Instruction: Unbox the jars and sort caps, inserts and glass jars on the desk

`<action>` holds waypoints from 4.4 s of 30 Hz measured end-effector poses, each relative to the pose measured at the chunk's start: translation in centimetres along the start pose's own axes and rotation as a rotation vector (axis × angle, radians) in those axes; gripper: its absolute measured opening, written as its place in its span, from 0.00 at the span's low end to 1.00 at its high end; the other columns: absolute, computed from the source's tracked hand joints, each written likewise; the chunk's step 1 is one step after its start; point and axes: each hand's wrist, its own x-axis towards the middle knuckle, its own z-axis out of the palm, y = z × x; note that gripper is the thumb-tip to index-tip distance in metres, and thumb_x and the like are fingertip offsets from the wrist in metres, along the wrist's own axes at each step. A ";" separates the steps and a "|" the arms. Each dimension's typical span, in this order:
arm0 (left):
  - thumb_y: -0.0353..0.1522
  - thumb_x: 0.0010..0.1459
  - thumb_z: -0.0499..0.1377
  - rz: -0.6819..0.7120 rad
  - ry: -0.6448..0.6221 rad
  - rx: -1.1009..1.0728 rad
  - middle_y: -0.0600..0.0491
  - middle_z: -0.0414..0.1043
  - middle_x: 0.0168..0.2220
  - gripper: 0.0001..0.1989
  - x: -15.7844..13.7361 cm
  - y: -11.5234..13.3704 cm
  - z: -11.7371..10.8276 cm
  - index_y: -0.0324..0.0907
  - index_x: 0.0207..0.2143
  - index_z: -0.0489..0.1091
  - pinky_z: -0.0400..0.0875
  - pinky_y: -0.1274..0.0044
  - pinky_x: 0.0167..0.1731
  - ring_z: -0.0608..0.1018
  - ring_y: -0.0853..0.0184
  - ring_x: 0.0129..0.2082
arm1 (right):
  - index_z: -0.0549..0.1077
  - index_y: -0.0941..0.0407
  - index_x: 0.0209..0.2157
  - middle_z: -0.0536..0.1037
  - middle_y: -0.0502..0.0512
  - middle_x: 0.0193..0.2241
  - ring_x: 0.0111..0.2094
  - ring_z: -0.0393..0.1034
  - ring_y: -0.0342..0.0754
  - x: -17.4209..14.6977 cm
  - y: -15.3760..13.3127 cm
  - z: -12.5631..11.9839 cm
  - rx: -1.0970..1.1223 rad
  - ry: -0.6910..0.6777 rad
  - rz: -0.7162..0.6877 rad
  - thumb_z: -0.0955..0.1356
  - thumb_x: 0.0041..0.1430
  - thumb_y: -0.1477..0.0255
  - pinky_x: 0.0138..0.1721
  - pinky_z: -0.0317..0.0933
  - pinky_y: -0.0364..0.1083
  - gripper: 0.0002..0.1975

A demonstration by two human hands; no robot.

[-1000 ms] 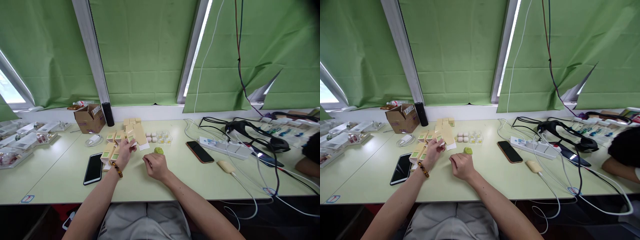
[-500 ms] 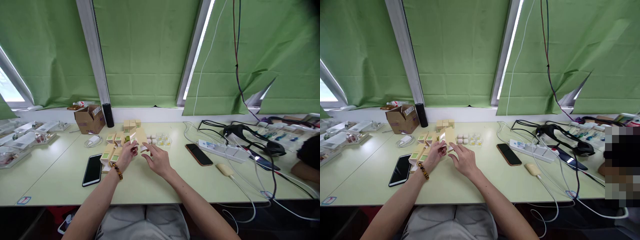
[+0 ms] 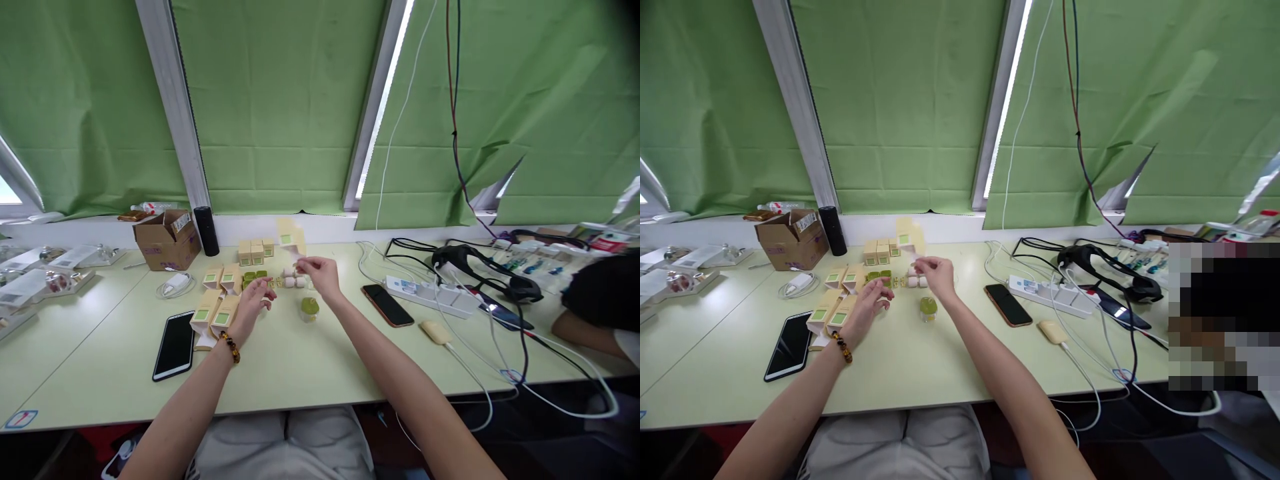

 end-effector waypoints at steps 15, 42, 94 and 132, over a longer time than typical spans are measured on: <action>0.46 0.63 0.61 -0.015 -0.079 0.366 0.50 0.76 0.32 0.19 0.2 -1.8 0.4 0.40 0.46 0.71 0.65 0.77 0.27 0.74 0.68 0.31 | 0.82 0.58 0.30 0.84 0.58 0.34 0.36 0.75 0.50 11.1 8.7 -7.7 -0.512 0.143 0.313 0.73 0.49 0.71 0.38 0.66 0.45 0.07; 0.43 0.61 0.62 0.040 -0.107 0.405 0.51 0.76 0.31 0.16 -0.3 -1.5 0.9 0.42 0.44 0.74 0.67 0.75 0.32 0.76 0.65 0.30 | 0.82 0.55 0.33 0.82 0.66 0.39 0.58 0.68 0.65 9.8 8.9 -8.0 -0.781 0.090 0.328 0.70 0.58 0.64 0.59 0.57 0.59 0.10; 0.48 0.58 0.69 -0.096 0.062 -0.314 0.44 0.80 0.43 0.22 1.1 -0.9 -0.3 0.39 0.42 0.76 0.76 0.73 0.44 0.81 0.64 0.43 | 0.63 0.48 0.50 0.79 0.51 0.39 0.39 0.75 0.48 -8.8 2.2 0.0 0.238 -0.461 0.101 0.77 0.55 0.57 0.43 0.69 0.50 0.27; 0.45 0.62 0.67 -0.167 0.081 -0.334 0.42 0.81 0.40 0.20 0.9 -1.2 -0.2 0.35 0.40 0.78 0.76 0.75 0.39 0.82 0.64 0.38 | 0.73 0.49 0.37 0.76 0.55 0.36 0.32 0.68 0.51 -7.3 -0.9 -3.6 0.808 -0.320 0.274 0.68 0.60 0.54 0.32 0.61 0.49 0.14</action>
